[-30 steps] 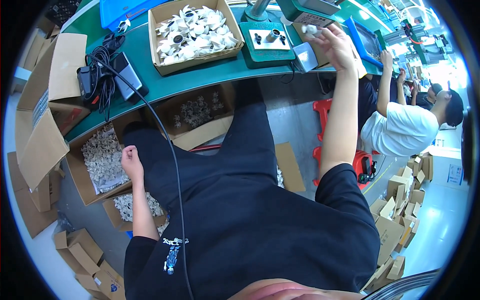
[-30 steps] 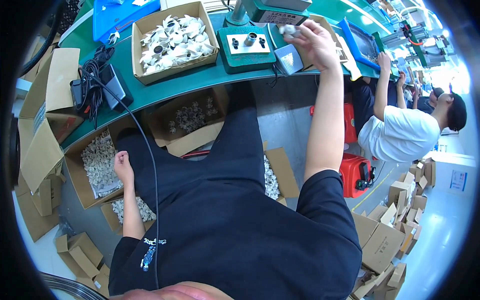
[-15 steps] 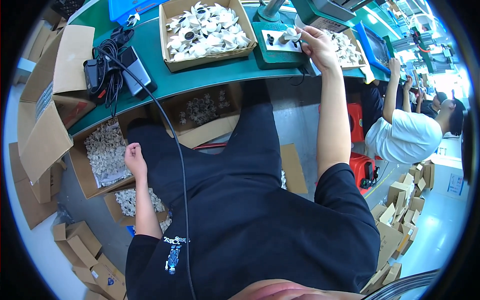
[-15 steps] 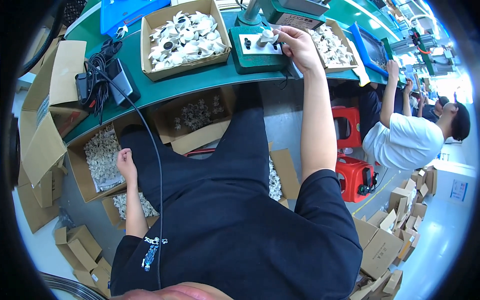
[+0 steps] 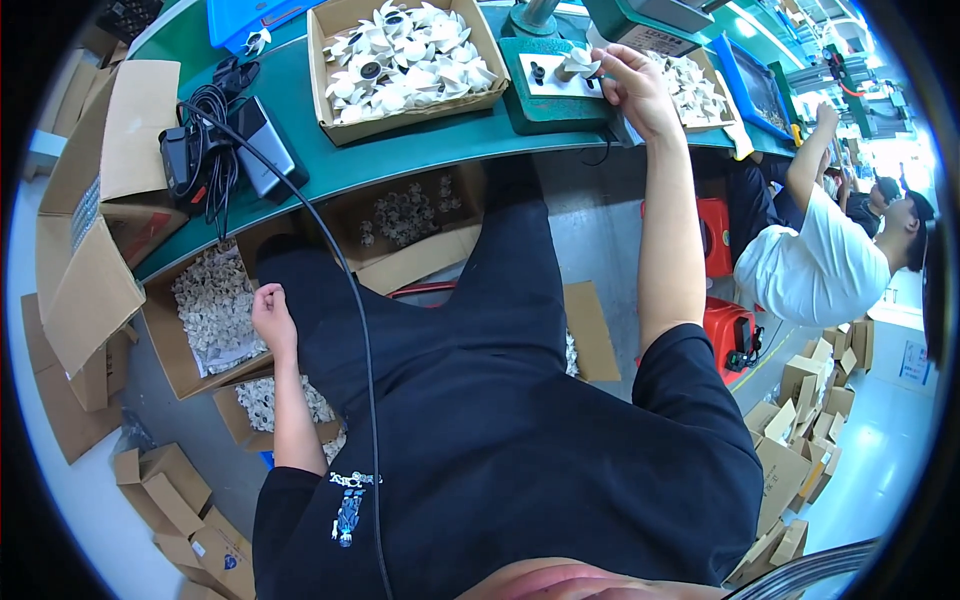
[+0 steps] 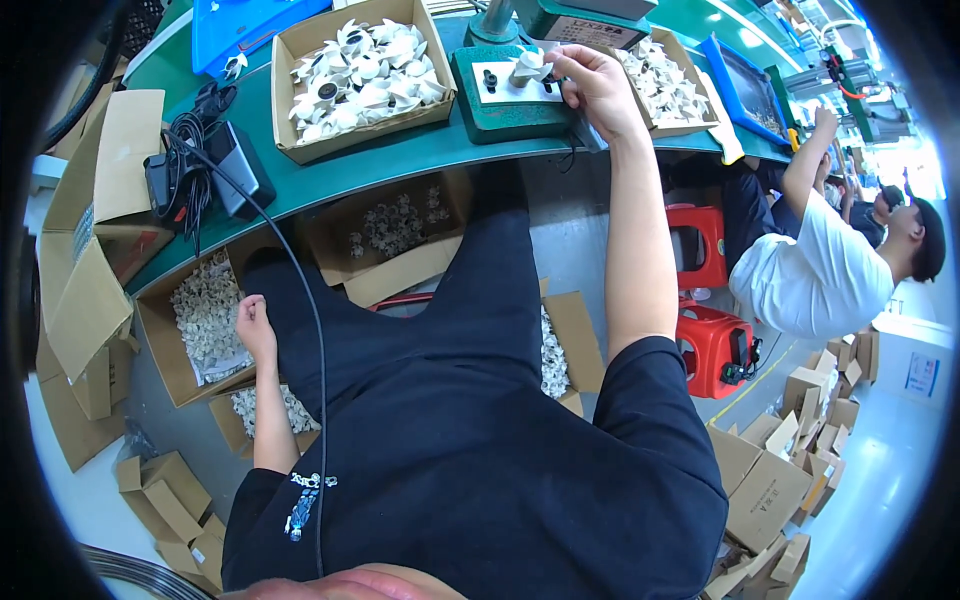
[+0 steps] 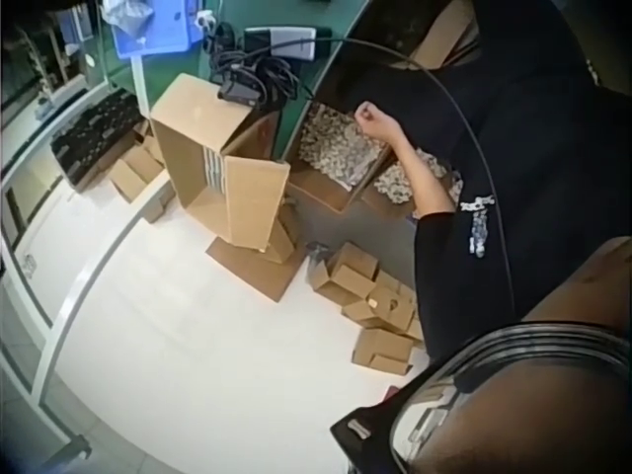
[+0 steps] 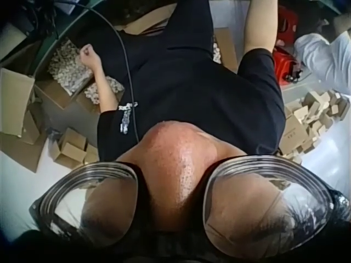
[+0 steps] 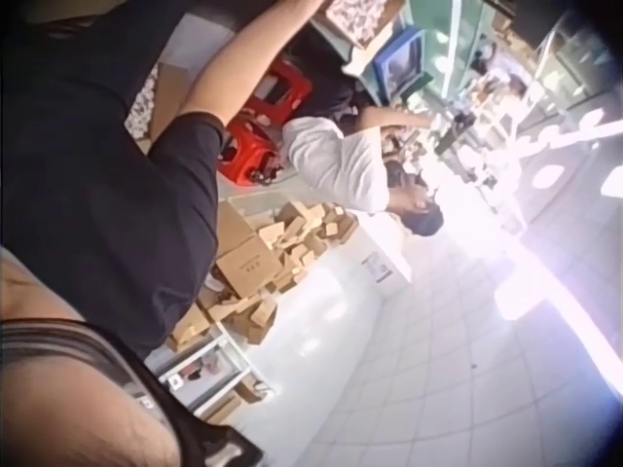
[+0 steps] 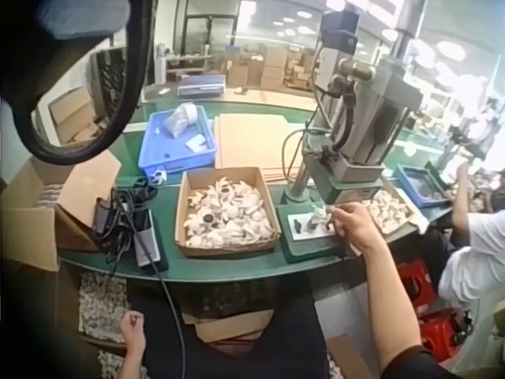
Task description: Assembling small electronic components by connecting cables and using a manual press machine at a manufacturing station.
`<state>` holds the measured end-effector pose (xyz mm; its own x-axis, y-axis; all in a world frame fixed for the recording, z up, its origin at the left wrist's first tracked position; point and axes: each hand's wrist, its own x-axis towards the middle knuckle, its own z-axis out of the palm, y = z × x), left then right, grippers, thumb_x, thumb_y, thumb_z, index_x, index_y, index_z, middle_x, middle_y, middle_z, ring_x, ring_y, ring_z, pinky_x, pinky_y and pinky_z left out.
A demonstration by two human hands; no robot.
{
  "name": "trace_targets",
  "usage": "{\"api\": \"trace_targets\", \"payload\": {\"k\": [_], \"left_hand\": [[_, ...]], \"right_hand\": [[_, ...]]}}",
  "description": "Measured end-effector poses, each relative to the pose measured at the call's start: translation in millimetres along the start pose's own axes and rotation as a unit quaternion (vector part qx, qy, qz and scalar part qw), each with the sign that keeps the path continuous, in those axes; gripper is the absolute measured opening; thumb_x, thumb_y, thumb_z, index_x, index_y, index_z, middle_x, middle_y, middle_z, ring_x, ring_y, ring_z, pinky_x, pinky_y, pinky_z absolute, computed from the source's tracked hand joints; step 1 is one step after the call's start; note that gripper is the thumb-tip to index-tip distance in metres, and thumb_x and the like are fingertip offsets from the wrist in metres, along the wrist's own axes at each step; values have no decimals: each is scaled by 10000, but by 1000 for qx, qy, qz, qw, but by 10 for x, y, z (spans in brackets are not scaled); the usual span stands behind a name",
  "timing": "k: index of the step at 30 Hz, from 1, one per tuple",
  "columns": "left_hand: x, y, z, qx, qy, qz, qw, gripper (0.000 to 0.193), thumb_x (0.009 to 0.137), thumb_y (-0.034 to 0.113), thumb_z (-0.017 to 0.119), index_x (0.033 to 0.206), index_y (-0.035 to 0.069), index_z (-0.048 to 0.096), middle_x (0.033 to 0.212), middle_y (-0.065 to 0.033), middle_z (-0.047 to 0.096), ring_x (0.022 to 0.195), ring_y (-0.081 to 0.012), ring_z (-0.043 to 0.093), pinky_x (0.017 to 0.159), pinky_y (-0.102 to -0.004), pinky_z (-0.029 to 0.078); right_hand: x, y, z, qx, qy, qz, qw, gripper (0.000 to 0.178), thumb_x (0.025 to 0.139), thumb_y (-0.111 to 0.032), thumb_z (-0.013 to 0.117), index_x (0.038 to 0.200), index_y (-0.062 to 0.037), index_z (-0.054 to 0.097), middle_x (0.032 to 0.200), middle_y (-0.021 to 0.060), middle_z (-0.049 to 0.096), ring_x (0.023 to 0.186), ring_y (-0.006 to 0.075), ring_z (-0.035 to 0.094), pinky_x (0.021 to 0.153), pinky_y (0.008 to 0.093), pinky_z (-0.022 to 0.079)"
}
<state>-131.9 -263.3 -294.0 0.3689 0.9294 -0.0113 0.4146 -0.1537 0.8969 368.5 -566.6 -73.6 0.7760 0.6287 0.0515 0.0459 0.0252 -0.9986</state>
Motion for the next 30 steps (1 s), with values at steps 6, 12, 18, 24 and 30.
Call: {"api": "trace_targets", "payload": {"k": [6, 12, 18, 24, 30], "left_hand": [[-21, -15, 5, -3, 3, 2, 1000, 66, 922, 76, 591, 914, 39, 646, 708, 55, 531, 644, -29, 458, 601, -193, 375], [-1, -50, -18, 21, -5, -5, 1000, 87, 934, 95, 589, 928, 33, 649, 748, 42, 578, 682, -42, 498, 647, -199, 406], [38, 66, 84, 43, 5, 7, 999, 86, 924, 98, 598, 923, 35, 657, 737, 30, 579, 684, -48, 506, 648, -203, 411], [42, -23, 66, 31, 11, 6, 999, 84, 916, 96, 604, 913, 39, 666, 707, 30, 554, 656, -48, 488, 619, -207, 398], [0, 46, 23, 39, 27, 21, 999, 76, 910, 88, 606, 902, 35, 660, 672, 41, 524, 616, -46, 455, 580, -216, 380]], "right_hand": [[-45, 1, 44, -113, 157, -81, 978, 204, 939, -158, 624, 997, 36, 653, 769, 53, 604, 594, 76, 491, 558, 205, 382], [-70, -15, -273, 117, 164, -139, 970, 171, 935, -142, 592, 906, 24, 619, 779, 65, 608, 632, 98, 545, 583, 211, 416], [182, 368, -362, -2, 179, -63, 982, 169, 937, -131, 556, 880, 22, 600, 823, 78, 623, 706, 119, 579, 638, 230, 444], [126, 222, -201, -139, 116, -55, 982, 245, 899, -205, 636, 968, 30, 646, 869, 56, 666, 758, 103, 596, 674, 239, 465], [-176, -34, 265, -198, 0, -191, 962, 276, 838, -166, 695, 1059, -2, 675, 969, 45, 696, 857, 135, 625, 749, 258, 479]]}}
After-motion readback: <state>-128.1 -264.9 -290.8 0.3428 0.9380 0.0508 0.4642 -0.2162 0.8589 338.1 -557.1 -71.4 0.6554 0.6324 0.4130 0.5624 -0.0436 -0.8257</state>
